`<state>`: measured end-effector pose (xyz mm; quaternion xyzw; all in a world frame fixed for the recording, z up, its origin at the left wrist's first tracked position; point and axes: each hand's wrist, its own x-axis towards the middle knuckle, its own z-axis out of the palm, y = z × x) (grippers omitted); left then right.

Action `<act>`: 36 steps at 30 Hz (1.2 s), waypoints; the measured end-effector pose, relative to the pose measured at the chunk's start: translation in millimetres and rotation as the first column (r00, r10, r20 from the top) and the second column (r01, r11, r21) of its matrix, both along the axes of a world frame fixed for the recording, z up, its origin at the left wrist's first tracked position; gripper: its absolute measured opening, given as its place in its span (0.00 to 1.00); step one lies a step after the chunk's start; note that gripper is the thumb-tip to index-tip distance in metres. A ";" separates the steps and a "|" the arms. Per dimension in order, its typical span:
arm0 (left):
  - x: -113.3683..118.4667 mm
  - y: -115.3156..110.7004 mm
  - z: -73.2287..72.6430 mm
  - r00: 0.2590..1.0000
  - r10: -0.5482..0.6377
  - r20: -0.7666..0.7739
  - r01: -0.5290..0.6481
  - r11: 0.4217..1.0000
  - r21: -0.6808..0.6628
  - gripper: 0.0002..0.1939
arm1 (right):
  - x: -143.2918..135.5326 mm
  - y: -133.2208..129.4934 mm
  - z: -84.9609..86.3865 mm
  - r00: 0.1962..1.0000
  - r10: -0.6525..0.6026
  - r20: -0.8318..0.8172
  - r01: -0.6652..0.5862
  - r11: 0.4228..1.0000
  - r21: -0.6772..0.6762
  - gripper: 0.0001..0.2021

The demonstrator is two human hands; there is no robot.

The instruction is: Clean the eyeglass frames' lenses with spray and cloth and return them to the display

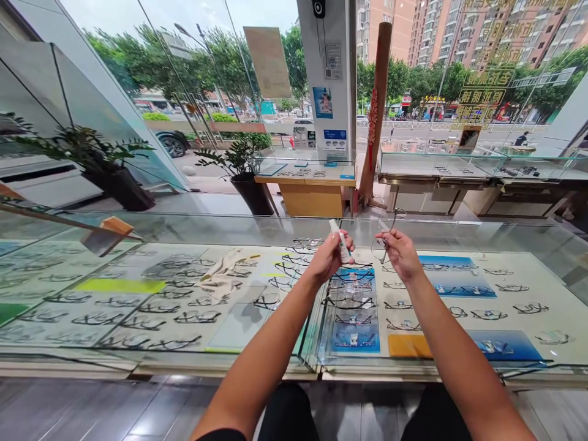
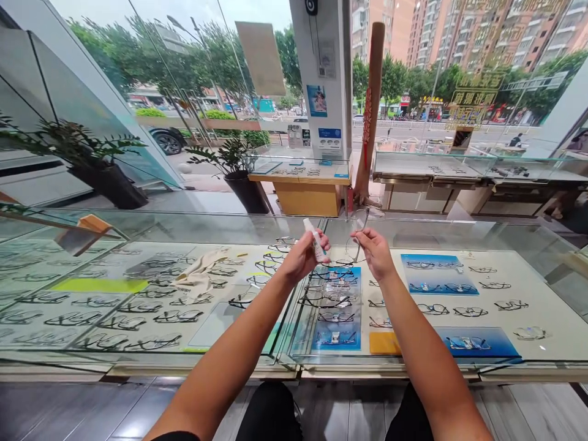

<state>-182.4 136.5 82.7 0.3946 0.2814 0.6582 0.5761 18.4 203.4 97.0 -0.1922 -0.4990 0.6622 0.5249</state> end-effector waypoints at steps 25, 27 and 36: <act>-1.9 -4.4 0.4 0.619 0.416 -0.666 -0.317 0.908 0.273 0.36 | -22.6 -35.8 -2.2 0.944 0.115 0.310 -0.180 0.965 0.191 0.23; -2.3 -3.7 -0.3 0.594 0.418 -0.687 -0.312 0.907 0.282 0.37 | -23.5 -36.6 -2.9 0.944 0.120 0.308 -0.191 0.958 0.213 0.23; -4.5 -1.8 -6.7 0.598 0.433 -0.674 -0.288 0.901 0.323 0.39 | -23.7 -38.4 -2.0 0.933 0.133 0.334 -0.215 0.951 0.222 0.22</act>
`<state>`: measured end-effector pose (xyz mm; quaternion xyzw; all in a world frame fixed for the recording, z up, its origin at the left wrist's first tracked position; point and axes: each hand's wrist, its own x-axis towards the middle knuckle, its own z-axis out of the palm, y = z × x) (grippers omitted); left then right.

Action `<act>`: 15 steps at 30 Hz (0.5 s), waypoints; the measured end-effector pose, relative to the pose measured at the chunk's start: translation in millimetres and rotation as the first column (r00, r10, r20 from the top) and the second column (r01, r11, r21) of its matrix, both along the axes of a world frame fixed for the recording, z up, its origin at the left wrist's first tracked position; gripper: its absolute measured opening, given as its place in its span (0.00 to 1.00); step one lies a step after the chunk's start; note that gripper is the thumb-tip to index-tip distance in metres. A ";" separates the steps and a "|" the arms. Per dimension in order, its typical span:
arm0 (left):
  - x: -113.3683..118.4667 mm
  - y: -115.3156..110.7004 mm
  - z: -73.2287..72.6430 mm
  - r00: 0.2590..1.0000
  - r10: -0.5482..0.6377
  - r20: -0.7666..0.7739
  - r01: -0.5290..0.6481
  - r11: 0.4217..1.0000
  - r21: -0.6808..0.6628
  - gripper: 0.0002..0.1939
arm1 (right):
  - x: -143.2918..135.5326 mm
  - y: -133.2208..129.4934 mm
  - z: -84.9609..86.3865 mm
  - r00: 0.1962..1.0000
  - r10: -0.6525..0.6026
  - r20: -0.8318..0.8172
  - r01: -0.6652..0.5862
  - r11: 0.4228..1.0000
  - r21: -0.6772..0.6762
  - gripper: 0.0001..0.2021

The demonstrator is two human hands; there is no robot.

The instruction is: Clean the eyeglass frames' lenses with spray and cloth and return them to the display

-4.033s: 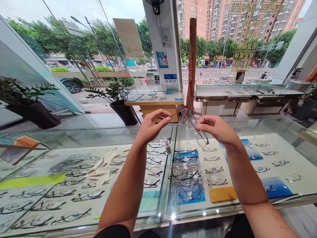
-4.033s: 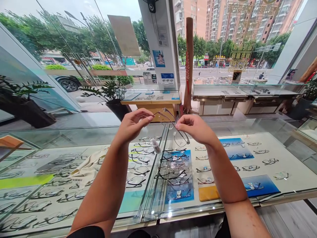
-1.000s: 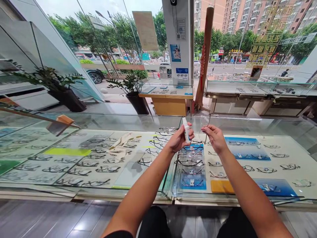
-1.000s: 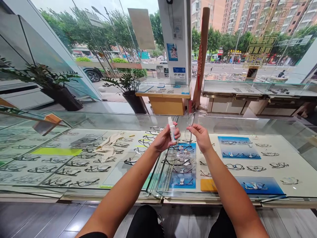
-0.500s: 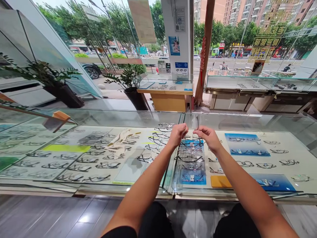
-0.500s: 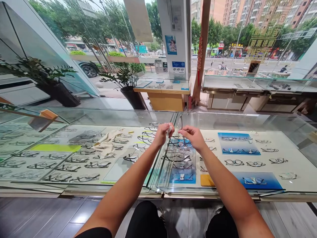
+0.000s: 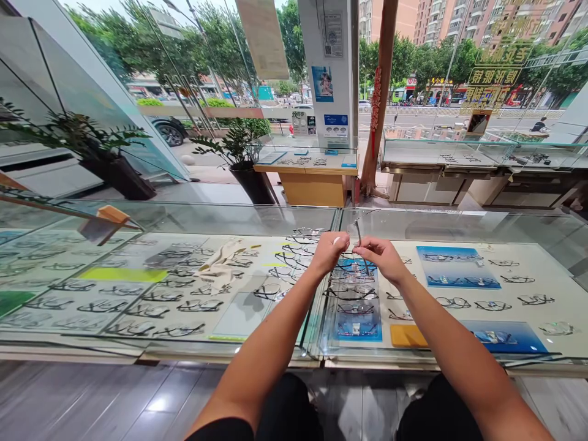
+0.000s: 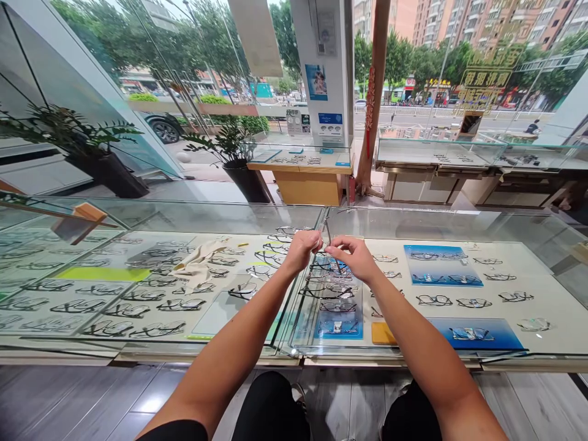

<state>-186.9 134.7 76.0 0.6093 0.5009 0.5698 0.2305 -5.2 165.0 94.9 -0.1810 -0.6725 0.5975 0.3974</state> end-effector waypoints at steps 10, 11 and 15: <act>-0.3 -8.7 4.8 0.981 0.010 -0.196 -0.015 1.000 -0.023 0.38 | 1.0 7.0 -4.5 0.993 -0.055 -0.102 0.033 0.977 -0.212 0.23; 1.1 -10.0 6.5 0.963 -0.014 -0.269 0.000 0.999 -0.051 0.37 | 1.3 7.8 -4.2 0.990 -0.072 -0.121 0.040 0.968 -0.249 0.22; 8.2 -12.3 9.4 0.890 -0.050 -0.453 0.004 0.995 -0.102 0.34 | 1.8 8.7 -2.2 0.985 -0.064 -0.159 0.008 0.945 -0.327 0.22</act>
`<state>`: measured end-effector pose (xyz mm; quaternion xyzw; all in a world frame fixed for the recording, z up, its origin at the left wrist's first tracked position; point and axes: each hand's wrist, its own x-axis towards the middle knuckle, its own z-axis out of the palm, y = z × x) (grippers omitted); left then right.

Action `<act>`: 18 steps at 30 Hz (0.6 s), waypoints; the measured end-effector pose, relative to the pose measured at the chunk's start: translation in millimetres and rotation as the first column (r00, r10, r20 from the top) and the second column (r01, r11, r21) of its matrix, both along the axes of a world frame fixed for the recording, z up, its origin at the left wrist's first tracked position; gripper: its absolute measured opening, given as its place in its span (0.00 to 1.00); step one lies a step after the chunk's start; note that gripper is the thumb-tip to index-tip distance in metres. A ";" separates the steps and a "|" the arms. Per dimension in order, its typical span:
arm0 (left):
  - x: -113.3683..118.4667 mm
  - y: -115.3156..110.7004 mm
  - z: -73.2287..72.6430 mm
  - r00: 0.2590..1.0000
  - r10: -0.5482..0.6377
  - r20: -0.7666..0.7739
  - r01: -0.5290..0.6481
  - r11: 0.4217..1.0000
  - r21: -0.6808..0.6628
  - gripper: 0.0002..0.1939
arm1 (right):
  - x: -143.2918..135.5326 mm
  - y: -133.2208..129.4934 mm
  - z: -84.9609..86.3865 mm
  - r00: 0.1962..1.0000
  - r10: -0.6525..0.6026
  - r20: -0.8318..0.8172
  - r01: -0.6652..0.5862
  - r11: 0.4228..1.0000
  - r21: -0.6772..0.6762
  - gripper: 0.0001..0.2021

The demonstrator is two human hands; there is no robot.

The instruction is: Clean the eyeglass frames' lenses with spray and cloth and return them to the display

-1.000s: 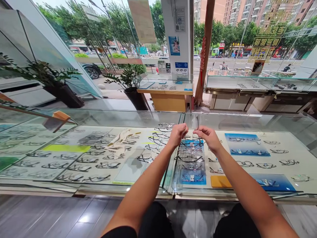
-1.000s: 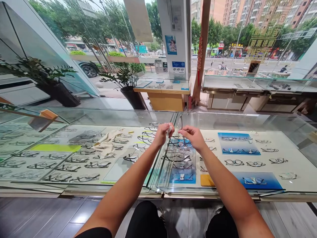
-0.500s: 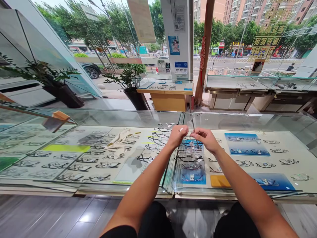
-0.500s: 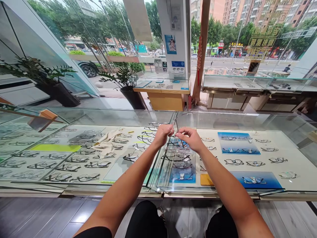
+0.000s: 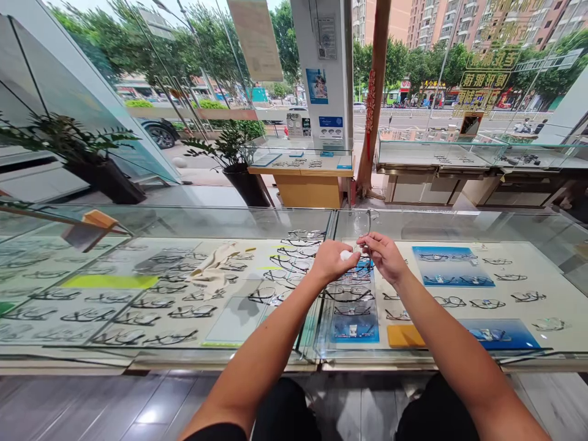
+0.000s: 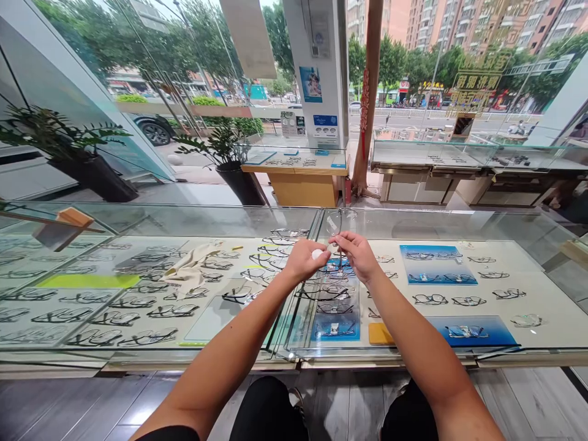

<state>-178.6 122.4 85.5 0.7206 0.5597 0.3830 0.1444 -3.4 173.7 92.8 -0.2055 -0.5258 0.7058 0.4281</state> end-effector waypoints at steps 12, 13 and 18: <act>0.6 -0.5 0.3 0.998 0.039 -0.044 -0.037 0.998 0.043 0.32 | 0.1 -3.8 3.1 1.000 -0.004 0.007 0.004 1.000 -0.007 0.23; 0.9 -0.8 0.9 0.998 0.037 -0.041 -0.036 0.999 0.038 0.32 | 0.0 -4.2 3.4 1.000 -0.006 0.009 0.006 1.000 -0.008 0.23; 2.3 -2.2 2.2 0.997 0.050 -0.060 -0.047 0.998 0.051 0.33 | 0.2 -3.9 2.6 1.000 -0.008 0.014 0.008 1.000 -0.009 0.22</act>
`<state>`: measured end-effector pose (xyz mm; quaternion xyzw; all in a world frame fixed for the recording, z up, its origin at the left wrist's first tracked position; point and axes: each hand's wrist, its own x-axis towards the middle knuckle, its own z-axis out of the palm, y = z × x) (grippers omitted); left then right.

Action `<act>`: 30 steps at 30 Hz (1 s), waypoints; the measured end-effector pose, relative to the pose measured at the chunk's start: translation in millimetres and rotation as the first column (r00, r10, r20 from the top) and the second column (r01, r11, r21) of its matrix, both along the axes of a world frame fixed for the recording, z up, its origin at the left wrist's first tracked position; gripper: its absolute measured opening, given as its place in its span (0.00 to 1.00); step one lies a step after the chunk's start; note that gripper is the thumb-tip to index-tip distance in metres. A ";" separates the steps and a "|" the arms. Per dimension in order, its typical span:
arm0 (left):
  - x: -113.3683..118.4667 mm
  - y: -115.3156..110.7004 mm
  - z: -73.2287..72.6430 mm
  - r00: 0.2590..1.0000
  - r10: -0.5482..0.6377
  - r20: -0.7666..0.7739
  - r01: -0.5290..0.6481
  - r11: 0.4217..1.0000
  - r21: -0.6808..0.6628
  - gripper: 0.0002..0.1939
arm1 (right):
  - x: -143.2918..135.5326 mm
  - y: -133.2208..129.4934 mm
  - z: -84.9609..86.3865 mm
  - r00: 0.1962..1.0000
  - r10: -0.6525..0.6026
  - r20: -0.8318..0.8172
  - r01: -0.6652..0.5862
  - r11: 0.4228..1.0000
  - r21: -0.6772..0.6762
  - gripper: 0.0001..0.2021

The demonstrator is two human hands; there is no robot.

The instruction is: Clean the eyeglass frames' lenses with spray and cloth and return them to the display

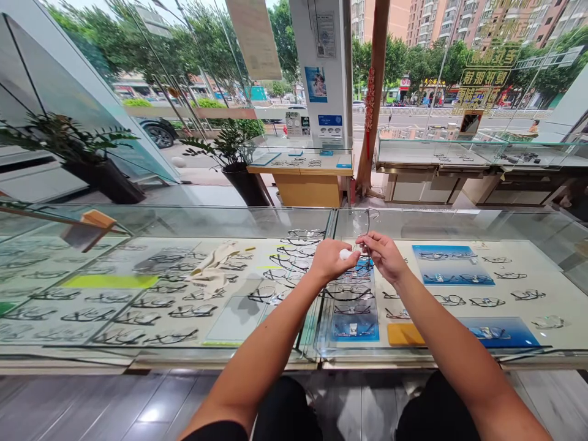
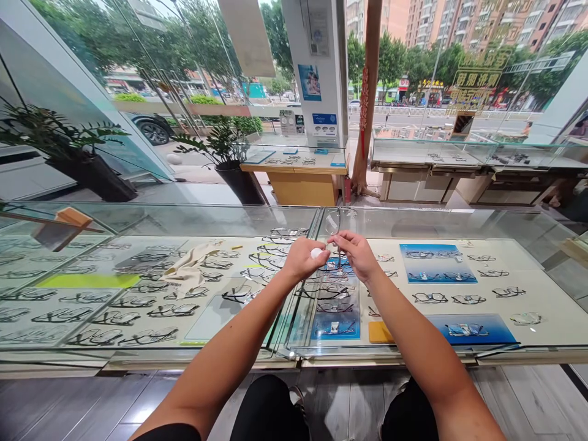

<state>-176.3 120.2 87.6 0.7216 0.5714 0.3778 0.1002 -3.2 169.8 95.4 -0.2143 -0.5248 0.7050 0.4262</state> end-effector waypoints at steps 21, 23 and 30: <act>-22.3 10.6 -13.2 0.947 0.091 0.307 -0.118 0.991 0.069 0.38 | -3.5 -5.4 -2.8 0.979 0.113 0.168 -0.145 0.970 0.193 0.22; -21.3 9.5 -12.9 0.953 0.094 0.289 -0.118 0.991 0.068 0.38 | -4.0 -5.2 -3.4 0.973 0.133 0.187 -0.170 0.965 0.199 0.21; -13.1 -0.1 1.0 0.927 0.087 0.365 -0.123 0.989 0.078 0.40 | -6.0 -4.9 -3.8 0.979 0.168 0.118 -0.186 0.968 0.166 0.23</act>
